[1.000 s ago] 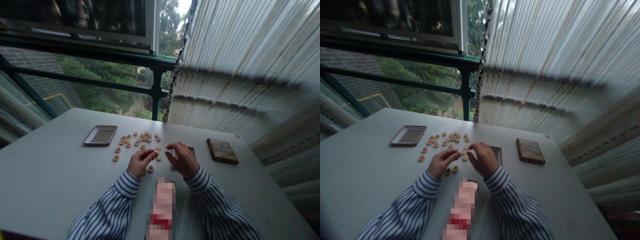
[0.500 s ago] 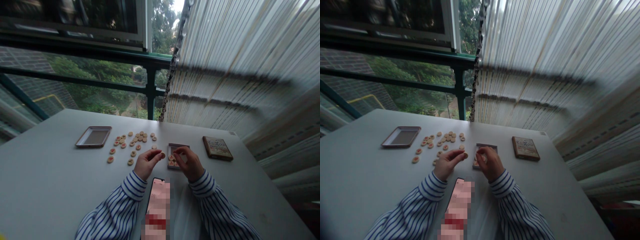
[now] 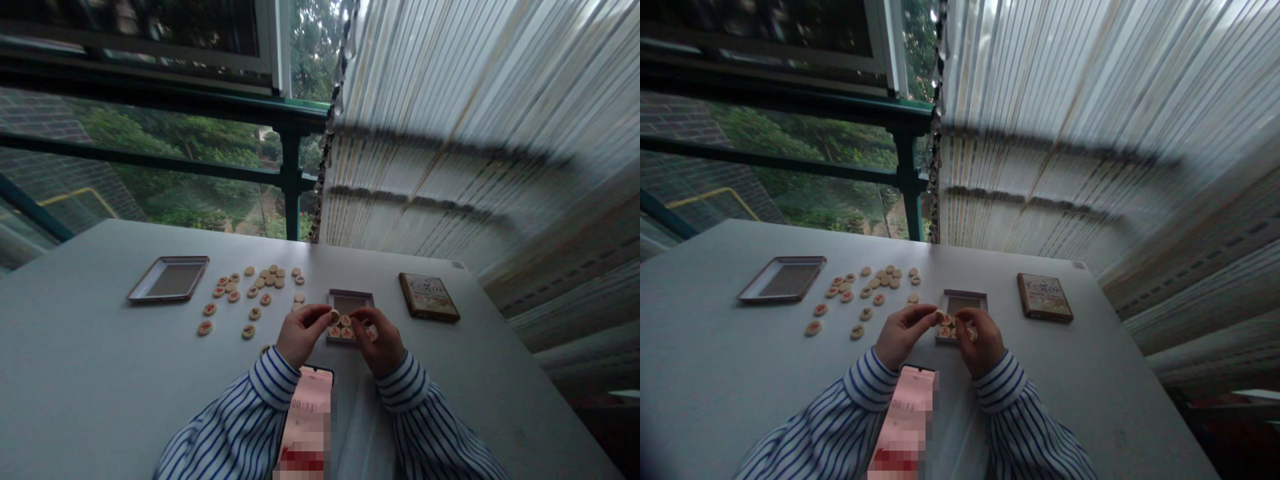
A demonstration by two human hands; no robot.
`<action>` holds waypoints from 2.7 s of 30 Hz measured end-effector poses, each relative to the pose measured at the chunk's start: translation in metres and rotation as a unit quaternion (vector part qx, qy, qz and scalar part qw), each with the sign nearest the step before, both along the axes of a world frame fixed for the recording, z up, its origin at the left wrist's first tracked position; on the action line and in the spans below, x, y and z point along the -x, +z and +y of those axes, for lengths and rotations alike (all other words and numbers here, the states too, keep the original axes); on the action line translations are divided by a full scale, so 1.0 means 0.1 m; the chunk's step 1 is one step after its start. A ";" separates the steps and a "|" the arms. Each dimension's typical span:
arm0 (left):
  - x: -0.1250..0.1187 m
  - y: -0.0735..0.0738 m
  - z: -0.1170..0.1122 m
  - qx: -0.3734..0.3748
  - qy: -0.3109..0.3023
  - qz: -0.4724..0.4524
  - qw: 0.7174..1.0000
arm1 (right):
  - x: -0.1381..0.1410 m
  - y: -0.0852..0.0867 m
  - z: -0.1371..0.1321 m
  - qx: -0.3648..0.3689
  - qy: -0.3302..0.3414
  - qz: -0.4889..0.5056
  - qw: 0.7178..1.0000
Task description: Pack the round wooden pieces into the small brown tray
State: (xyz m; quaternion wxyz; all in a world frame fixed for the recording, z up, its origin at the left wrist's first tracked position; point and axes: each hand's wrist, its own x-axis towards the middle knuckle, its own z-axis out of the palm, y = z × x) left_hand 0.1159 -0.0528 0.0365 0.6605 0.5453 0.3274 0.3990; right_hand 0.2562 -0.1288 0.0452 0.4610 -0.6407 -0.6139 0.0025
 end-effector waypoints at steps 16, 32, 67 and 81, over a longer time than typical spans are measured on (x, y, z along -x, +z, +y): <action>-0.01 -0.16 -0.09 0.019 -0.008 -0.008 1.000 | 0.06 -0.05 -0.02 0.012 0.067 -0.049 0.996; -0.01 -0.16 -0.11 0.006 -0.017 -0.010 1.000 | 0.04 -0.10 0.00 -0.020 0.094 -0.049 0.994; -0.02 -0.16 -0.09 0.041 0.011 -0.013 0.999 | 0.04 -0.13 -0.01 -0.025 0.095 -0.069 0.993; 0.00 -0.15 -0.10 0.024 -0.005 0.004 1.000 | 0.03 -0.12 0.01 -0.022 0.099 -0.064 0.993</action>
